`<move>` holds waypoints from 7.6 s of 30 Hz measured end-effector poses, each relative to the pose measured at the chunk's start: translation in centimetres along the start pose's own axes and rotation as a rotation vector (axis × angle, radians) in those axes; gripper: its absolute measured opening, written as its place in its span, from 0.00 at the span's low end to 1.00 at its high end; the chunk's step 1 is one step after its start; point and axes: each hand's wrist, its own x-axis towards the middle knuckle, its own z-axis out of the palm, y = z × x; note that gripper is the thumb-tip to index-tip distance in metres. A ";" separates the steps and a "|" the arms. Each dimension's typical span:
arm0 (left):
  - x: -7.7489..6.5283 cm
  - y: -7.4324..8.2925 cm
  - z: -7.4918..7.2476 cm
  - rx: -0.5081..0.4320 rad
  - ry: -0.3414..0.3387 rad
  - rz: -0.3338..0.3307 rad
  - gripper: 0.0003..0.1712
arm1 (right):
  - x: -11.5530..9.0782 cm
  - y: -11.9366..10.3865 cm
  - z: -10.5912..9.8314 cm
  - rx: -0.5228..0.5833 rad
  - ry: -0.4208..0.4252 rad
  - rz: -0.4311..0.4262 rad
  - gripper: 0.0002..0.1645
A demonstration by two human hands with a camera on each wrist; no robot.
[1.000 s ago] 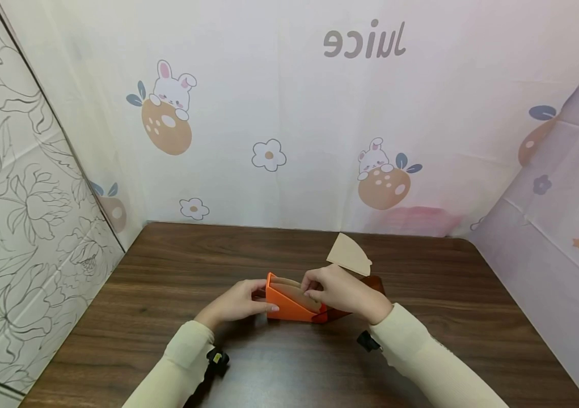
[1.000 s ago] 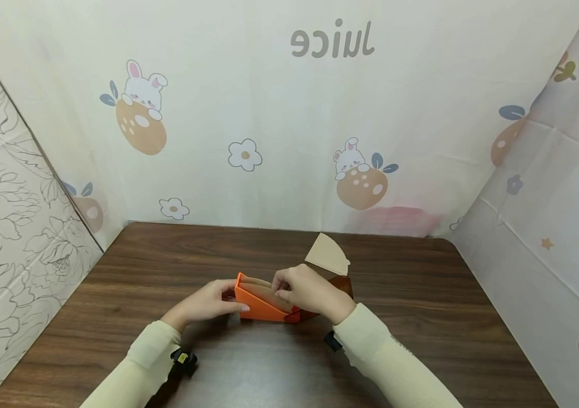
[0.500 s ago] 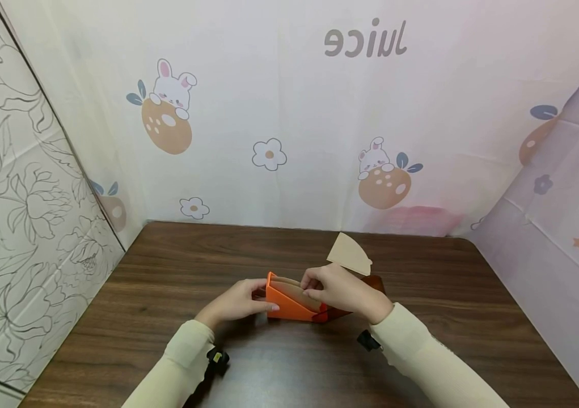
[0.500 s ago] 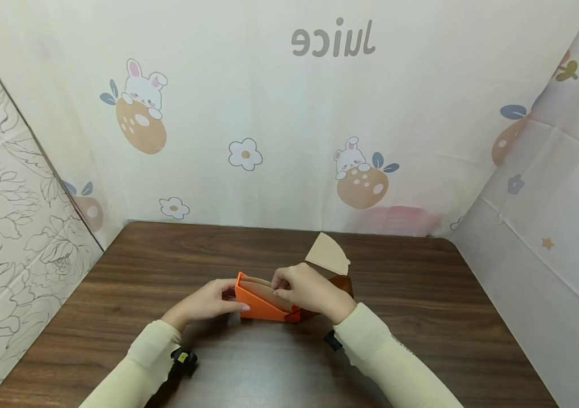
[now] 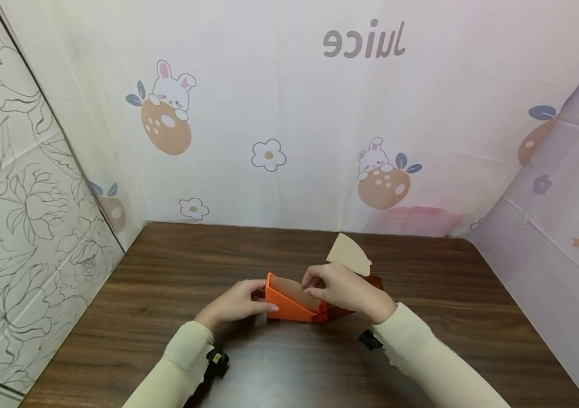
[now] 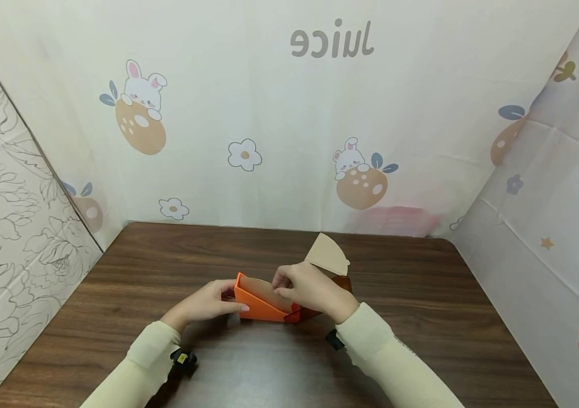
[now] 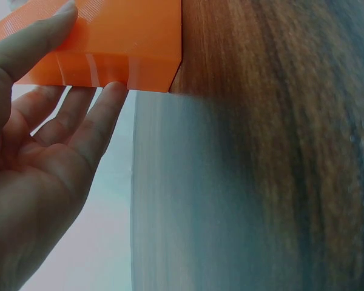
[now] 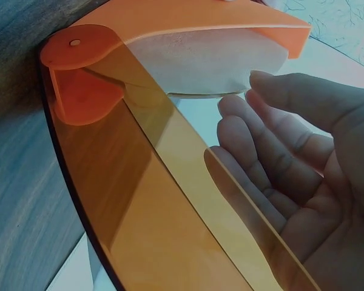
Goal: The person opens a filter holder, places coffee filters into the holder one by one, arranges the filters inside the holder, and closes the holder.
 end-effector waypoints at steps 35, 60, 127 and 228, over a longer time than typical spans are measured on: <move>0.0 -0.2 0.0 -0.007 0.001 0.001 0.17 | -0.8 1.5 -2.7 -0.033 0.104 -0.007 0.06; 0.0 -0.2 -0.1 -0.008 -0.003 -0.010 0.16 | -1.1 5.2 -6.0 -0.050 0.173 0.148 0.09; 0.2 -0.5 -0.1 -0.001 -0.013 -0.018 0.19 | 1.6 19.0 -2.1 -0.038 0.162 0.525 0.35; 0.2 -0.5 0.0 -0.007 -0.009 -0.031 0.18 | -1.3 18.4 -1.7 0.277 0.086 0.455 0.17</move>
